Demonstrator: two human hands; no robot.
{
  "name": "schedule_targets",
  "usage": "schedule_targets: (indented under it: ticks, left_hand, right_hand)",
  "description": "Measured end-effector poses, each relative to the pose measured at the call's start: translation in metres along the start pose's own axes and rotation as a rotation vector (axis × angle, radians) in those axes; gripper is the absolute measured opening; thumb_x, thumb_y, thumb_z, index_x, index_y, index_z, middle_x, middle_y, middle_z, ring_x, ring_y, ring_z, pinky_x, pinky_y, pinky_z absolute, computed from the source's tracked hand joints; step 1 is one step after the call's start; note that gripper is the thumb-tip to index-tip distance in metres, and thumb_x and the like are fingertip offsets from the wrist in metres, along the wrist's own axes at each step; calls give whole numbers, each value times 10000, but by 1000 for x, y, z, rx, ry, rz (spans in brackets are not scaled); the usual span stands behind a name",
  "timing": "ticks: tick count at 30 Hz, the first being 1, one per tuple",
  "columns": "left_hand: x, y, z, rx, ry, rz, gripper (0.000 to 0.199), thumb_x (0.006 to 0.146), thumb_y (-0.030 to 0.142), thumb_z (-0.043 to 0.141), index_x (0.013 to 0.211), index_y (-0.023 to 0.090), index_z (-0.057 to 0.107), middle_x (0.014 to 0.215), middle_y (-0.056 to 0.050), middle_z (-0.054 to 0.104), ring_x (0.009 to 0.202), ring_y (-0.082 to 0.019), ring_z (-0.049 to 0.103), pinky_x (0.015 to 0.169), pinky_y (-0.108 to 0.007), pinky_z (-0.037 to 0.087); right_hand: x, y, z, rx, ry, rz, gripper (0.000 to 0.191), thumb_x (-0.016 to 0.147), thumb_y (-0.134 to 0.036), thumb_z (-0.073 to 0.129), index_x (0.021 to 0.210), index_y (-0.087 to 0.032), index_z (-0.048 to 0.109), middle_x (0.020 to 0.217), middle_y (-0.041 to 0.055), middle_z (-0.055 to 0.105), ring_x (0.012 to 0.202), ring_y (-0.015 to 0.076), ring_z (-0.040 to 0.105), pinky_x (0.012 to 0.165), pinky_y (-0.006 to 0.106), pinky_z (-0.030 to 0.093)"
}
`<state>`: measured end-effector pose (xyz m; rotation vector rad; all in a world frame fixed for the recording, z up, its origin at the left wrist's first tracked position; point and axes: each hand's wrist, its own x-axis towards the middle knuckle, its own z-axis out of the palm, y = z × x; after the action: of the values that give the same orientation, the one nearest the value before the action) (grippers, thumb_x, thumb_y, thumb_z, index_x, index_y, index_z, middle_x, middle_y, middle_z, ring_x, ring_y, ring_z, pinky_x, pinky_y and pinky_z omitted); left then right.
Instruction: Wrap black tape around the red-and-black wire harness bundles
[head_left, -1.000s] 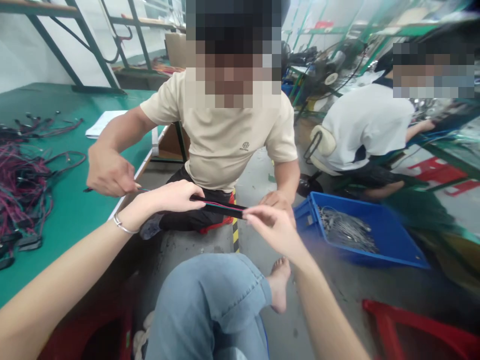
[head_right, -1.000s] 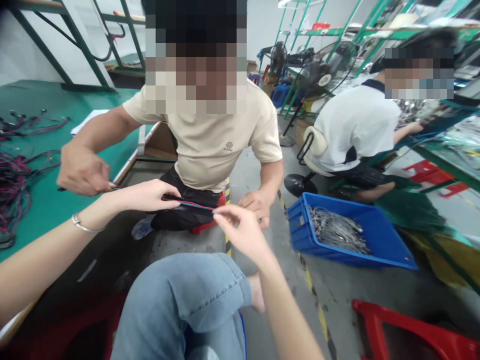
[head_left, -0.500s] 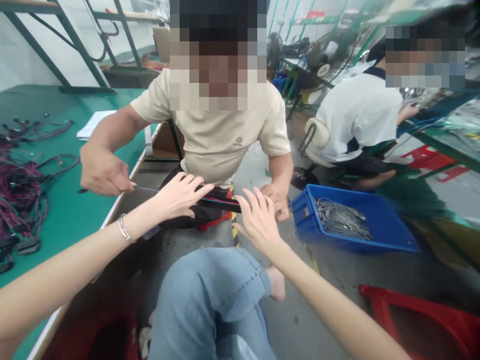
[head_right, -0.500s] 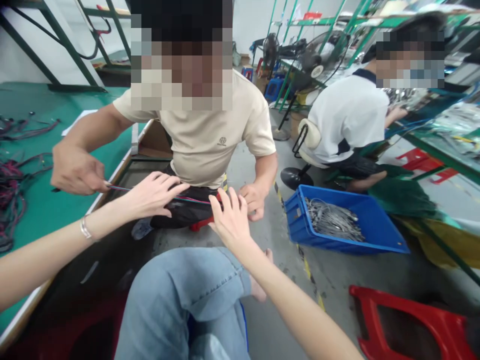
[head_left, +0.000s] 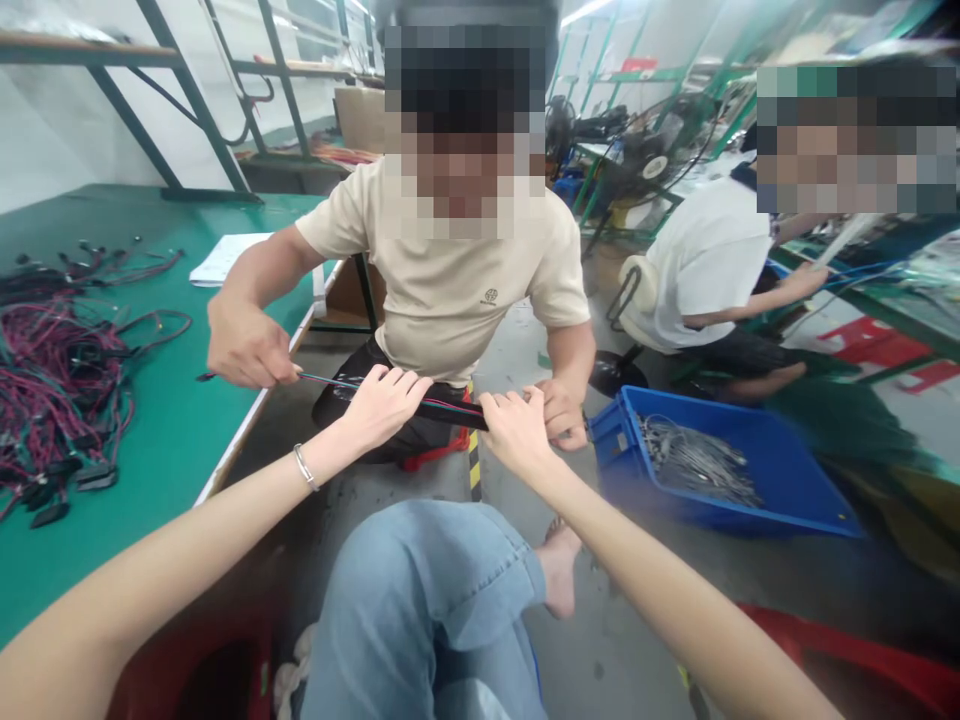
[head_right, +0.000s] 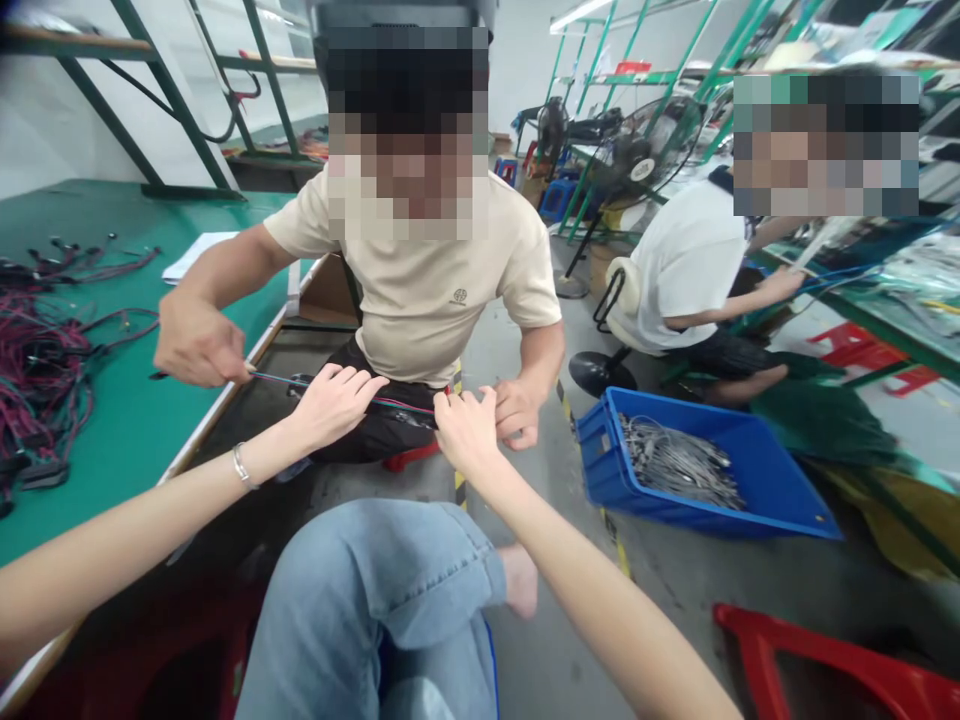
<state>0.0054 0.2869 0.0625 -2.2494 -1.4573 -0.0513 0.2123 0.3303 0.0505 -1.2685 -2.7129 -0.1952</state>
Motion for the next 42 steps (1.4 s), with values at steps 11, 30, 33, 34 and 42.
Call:
schedule_targets:
  ticks: [11,30,33,34,42]
  left_hand:
    - [-5,-12,-28,-107,50,10,270,855,272,352,713,167,557,671,-40,568,671,-152,490,600,-303,302]
    - [-46,-67,-46,-161,-205,-190,195,837,312,376,835,186,525,737,-25,543,764,-162,533,600,-253,360]
    - [-44,-64,-56,-148,-236,-309,413,774,383,488,1126,176,419,874,-56,558,765,-191,550,579,-264,350]
    - [-41,-61,-59,-113,-231,-341,567,736,419,533,1211,174,342,943,-80,549,775,-207,551,580,-270,346]
    - [6,-13,-29,-202,-148,-82,343,727,426,550,972,185,533,903,-67,574,895,-225,474,710,-335,302]
  right_hand:
    - [-6,24,-30,101,-15,37,235,802,-332,437,742,-217,633,665,50,627,781,179,462,823,421,129]
    - [9,28,-41,-45,-121,-59,213,779,-339,471,725,-195,618,647,85,591,867,230,409,772,415,173]
    - [14,22,-48,-93,-166,-60,423,698,-460,569,1028,-195,568,702,96,611,864,257,446,811,450,182]
    - [15,19,-49,-103,-158,-57,599,661,-496,596,1165,-196,475,752,108,618,871,273,453,810,456,192]
    - [28,-5,-34,111,-95,-86,243,732,-444,540,820,-235,624,833,68,625,900,234,440,777,397,199]
